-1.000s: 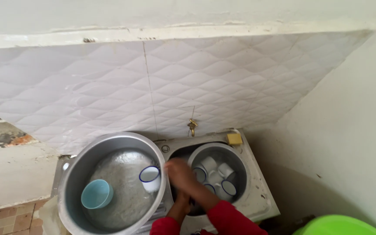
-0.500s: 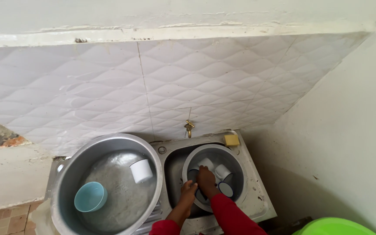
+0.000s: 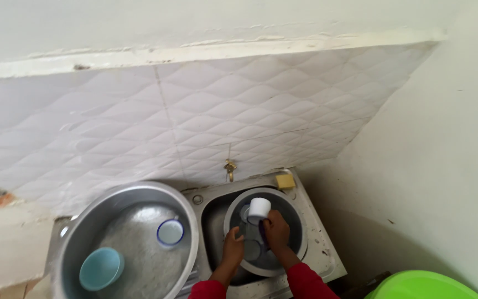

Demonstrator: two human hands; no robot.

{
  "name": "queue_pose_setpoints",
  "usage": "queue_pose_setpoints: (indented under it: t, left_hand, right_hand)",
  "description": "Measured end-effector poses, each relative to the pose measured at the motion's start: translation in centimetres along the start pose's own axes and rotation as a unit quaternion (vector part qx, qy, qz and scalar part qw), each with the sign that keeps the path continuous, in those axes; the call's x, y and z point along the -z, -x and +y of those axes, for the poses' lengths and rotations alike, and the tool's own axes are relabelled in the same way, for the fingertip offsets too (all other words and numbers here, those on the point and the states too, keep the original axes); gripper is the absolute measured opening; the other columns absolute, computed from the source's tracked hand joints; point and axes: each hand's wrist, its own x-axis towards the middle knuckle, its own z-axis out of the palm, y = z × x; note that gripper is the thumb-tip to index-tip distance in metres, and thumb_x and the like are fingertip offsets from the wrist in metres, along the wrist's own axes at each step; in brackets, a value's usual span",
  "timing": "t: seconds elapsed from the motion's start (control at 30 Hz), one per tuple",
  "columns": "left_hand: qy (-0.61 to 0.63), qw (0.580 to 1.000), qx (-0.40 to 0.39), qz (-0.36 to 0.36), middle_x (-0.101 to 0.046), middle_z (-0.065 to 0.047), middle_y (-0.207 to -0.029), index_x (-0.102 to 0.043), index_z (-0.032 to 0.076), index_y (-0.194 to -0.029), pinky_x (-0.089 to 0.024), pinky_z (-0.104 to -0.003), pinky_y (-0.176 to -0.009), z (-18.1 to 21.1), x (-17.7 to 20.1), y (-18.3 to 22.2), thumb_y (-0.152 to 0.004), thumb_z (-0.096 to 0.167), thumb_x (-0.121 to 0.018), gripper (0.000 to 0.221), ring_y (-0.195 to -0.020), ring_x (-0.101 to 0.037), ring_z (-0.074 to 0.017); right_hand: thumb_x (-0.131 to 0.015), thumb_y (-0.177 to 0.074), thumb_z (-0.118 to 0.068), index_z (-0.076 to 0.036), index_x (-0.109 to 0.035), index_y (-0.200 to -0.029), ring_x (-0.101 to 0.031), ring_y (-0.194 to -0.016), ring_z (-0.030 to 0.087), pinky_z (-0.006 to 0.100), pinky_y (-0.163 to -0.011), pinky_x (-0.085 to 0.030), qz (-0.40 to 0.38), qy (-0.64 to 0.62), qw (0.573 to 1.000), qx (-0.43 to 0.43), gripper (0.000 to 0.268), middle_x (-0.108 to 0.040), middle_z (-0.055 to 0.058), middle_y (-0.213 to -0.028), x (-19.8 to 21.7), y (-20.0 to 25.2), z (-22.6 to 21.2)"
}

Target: Washing cups and bowls in a basin and placing them into a large pot

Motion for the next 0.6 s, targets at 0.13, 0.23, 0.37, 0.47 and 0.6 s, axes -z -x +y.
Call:
queue_pose_setpoints:
  t: [0.13, 0.23, 0.37, 0.47, 0.6]
  left_hand:
    - [-0.114, 0.98, -0.165, 0.015, -0.022, -0.011, -0.188, -0.031, 0.013, -0.179, -0.04, -0.04, -0.136, -4.4, -3.0, -7.1, -0.102, -0.015, -0.048, 0.084, -0.168, -0.039, -0.0314]
    - [-0.051, 0.986, -0.155, -0.028, -0.018, -0.01, -0.19, -0.019, 0.014, -0.182, -0.035, -0.044, -0.138, -3.2, -3.8, -7.8, -0.11, 0.005, -0.052, 0.08, -0.172, -0.034, -0.0303]
    - [0.126, 0.988, -0.089, 0.007, -0.05, -0.004, -0.142, -0.053, 0.023, -0.161, -0.043, -0.041, -0.104, 0.2, -3.7, -7.0, -0.111, 0.039, -0.054, 0.052, -0.125, -0.05, -0.0221]
    - [0.252, 0.967, -0.036, 0.033, -0.068, -0.008, -0.098, -0.069, 0.017, -0.129, -0.05, -0.042, -0.073, 2.4, -2.7, -5.3, -0.111, 0.044, -0.06, 0.034, -0.085, -0.063, -0.0235]
    - [0.266, 0.961, 0.029, 0.072, -0.078, -0.007, -0.097, -0.081, 0.014, -0.113, -0.054, -0.042, -0.063, 5.4, -2.2, -3.9, -0.111, 0.062, -0.063, 0.051, -0.083, -0.071, -0.0262]
  right_hand:
    - [-0.063, -0.1, -0.015, -0.017, -0.036, -0.076, -0.038, -0.064, 0.017, 0.044, -0.066, -0.03, 0.012, -0.098, 0.971, -0.22, 0.035, -0.04, 0.0, -0.071, 3.0, -1.6, -3.8]
    - [-0.07, -0.106, -0.011, -0.021, -0.034, -0.084, -0.031, -0.074, 0.014, 0.039, -0.07, -0.028, -0.031, -0.303, 0.817, -0.489, 0.043, -0.031, -0.001, -0.082, 3.8, -1.5, -3.4]
    - [-0.075, -0.095, -0.01, -0.006, -0.078, -0.137, -0.073, -0.084, 0.029, 0.039, -0.069, -0.055, -0.148, -0.396, 0.7, -0.575, 0.042, -0.081, 0.018, -0.105, 7.0, -1.7, -6.4]
    - [-0.083, -0.096, -0.028, -0.013, -0.059, -0.109, -0.057, -0.079, 0.02, 0.037, -0.073, -0.043, -0.245, -0.327, 0.782, -0.471, 0.031, -0.058, 0.007, -0.095, 9.5, -1.2, -7.6]
    - [-0.082, -0.088, -0.061, -0.02, -0.063, -0.089, -0.062, -0.075, 0.019, 0.041, -0.072, -0.045, -0.113, -0.06, 0.946, -0.298, 0.045, -0.065, 0.0, -0.08, 11.3, -2.9, -9.6]
